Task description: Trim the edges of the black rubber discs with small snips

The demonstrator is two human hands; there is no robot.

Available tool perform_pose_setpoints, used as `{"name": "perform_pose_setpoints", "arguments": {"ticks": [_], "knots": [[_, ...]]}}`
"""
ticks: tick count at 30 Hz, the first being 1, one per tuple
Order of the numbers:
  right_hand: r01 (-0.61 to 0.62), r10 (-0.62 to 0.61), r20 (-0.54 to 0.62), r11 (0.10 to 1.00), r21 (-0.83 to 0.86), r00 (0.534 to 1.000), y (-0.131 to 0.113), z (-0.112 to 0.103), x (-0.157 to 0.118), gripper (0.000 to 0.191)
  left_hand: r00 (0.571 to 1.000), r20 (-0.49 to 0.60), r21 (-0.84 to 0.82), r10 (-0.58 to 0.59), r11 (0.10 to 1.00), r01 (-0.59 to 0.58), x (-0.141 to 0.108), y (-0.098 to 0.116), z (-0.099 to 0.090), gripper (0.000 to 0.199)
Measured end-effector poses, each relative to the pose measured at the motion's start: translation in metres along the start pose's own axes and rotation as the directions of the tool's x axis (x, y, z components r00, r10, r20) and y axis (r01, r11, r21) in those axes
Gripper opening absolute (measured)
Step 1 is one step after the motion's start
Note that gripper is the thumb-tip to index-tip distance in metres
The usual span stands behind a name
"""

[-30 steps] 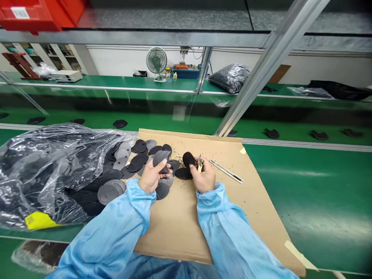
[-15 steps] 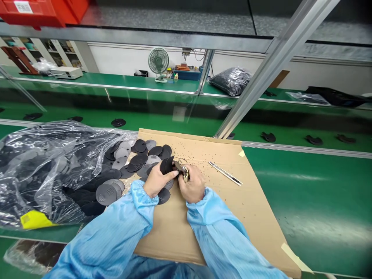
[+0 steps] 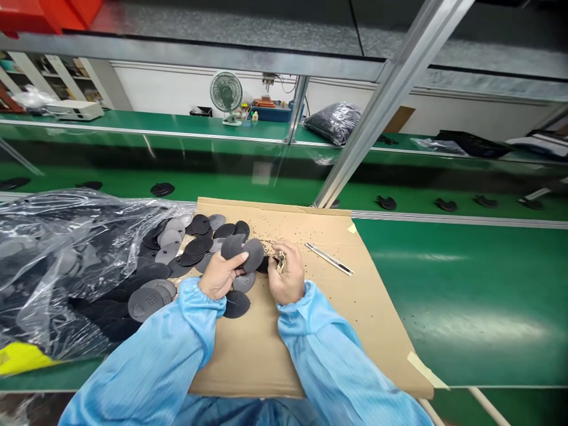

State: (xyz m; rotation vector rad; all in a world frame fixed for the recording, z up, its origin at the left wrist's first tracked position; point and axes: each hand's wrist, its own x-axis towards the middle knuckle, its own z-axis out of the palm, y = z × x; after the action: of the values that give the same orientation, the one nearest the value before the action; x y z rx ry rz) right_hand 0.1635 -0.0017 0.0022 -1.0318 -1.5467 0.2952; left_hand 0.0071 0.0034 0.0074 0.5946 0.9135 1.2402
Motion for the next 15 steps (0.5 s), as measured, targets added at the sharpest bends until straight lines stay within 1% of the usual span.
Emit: {"name": "perform_pose_setpoints", "arguments": {"ticks": [1,2,3,5,8,12,15], "knots": [[-0.09,0.09,0.013,0.996,0.027,0.996,0.0,0.001,-0.001,0.023,0.999,-0.007,-0.01,0.033,0.999,-0.034,0.0,-0.001,0.001,0.044],[-0.165,0.162,0.06,0.985,0.052,0.985,0.0,0.002,-0.002,0.022,0.998,-0.001,-0.011,0.06,0.998,-0.06,0.001,-0.002,0.001,0.045],[-0.222,0.213,0.12,0.973,0.068,0.97,0.001,0.003,-0.004,0.021,0.997,0.013,-0.002,0.078,0.997,-0.078,0.001,-0.004,0.001,0.046],[-0.289,0.271,0.205,0.955,0.061,0.94,0.001,0.003,-0.005,0.019,0.994,0.046,0.046,0.097,0.994,-0.099,0.0,-0.007,0.001,0.049],[-0.321,0.303,0.233,0.946,0.046,0.924,0.002,0.0,-0.004,0.018,0.991,0.087,0.135,0.105,0.984,-0.116,-0.001,-0.012,0.0,0.05],[-0.308,0.273,0.287,0.948,0.082,0.918,0.005,-0.003,-0.002,0.02,0.982,0.152,0.207,0.108,0.968,-0.139,0.0,-0.014,-0.005,0.047],[-0.316,0.28,0.287,0.945,0.086,0.916,0.006,-0.003,-0.002,0.021,0.975,0.18,0.278,0.131,0.944,-0.178,0.002,-0.014,-0.008,0.043]]}}
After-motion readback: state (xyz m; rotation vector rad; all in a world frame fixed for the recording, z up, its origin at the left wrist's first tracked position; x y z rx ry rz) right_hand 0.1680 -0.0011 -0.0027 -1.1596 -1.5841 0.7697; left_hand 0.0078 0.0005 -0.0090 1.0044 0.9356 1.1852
